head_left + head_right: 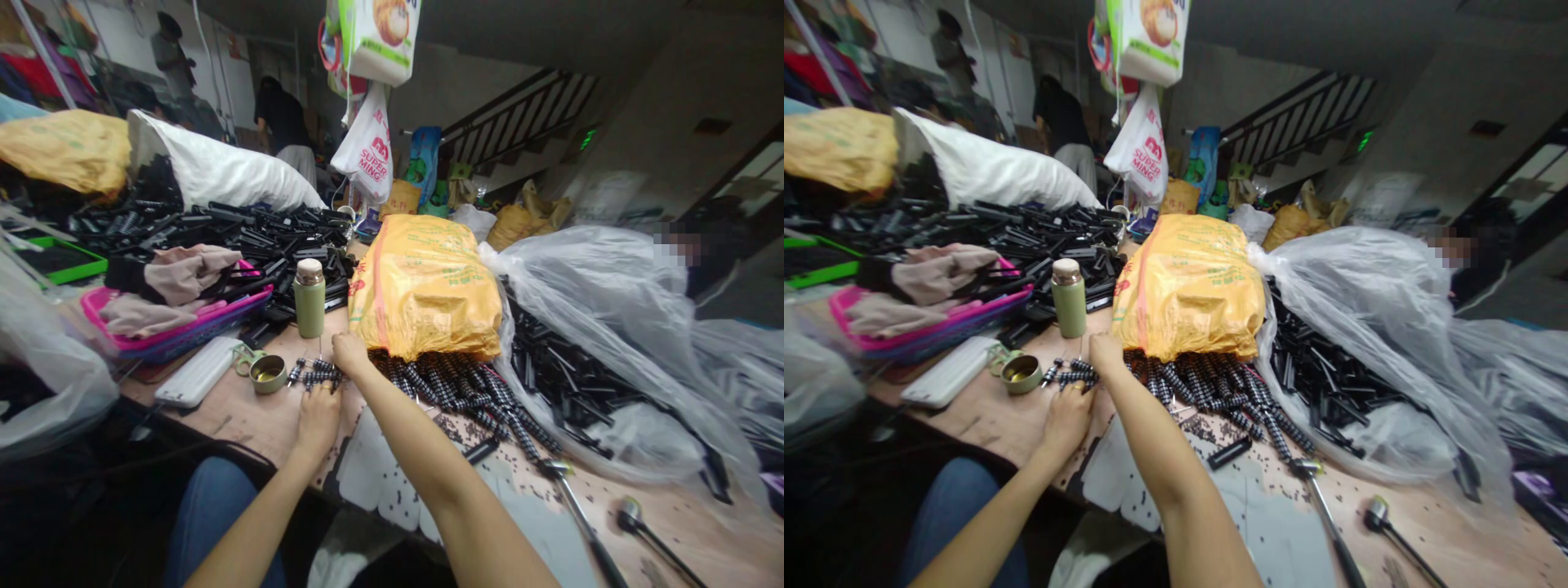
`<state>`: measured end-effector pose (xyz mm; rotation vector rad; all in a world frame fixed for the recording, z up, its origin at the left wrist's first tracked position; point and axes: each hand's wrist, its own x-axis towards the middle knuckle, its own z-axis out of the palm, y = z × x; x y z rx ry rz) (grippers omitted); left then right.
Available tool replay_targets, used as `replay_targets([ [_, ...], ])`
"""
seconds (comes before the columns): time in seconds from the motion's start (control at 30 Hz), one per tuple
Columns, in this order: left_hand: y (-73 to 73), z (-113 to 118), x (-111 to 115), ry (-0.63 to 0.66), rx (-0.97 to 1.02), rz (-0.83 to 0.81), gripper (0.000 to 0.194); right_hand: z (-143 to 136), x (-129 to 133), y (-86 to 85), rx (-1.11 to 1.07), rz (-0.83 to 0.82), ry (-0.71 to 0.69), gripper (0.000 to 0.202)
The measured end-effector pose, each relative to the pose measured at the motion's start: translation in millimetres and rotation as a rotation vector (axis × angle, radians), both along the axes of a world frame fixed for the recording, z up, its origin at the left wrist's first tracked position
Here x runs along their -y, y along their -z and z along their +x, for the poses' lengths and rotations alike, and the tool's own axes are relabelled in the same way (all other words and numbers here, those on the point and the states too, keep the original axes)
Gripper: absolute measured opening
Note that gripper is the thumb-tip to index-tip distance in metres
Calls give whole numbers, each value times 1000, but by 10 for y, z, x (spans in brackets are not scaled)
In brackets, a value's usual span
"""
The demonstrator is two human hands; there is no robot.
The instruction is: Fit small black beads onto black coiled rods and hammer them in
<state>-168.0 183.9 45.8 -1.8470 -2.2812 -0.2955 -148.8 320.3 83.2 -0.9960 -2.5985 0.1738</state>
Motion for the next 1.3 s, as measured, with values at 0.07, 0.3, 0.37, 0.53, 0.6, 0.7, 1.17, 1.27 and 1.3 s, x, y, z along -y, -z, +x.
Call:
replay_targets([
  [0.07,2,-50,-2,-25,2,17,30,149,-109,-39,-9,14,-17,15],
  [0.3,-167,-109,-235,-52,73,39,33,1118,9,-168,-304,15,38,20],
  [0.37,-258,-147,-457,-10,105,-85,33,1393,160,-123,-399,-52,37,17],
  [0.53,-450,-368,-1050,23,148,-292,25,1970,488,-21,-460,-173,74,13],
  [0.6,-496,-459,-1194,71,158,-371,24,2172,569,-18,-482,-205,124,14],
  [0.7,-524,-545,-1291,146,153,-469,23,2434,651,-23,-508,-246,181,14],
  [1.17,-437,-313,-1097,292,76,-425,20,2729,976,199,-526,-363,259,13],
  [1.27,-392,-229,-991,325,75,-400,17,2690,1062,255,-512,-392,245,11],
  [1.3,-381,-182,-952,344,76,-392,17,2674,1089,269,-507,-394,238,11],
])
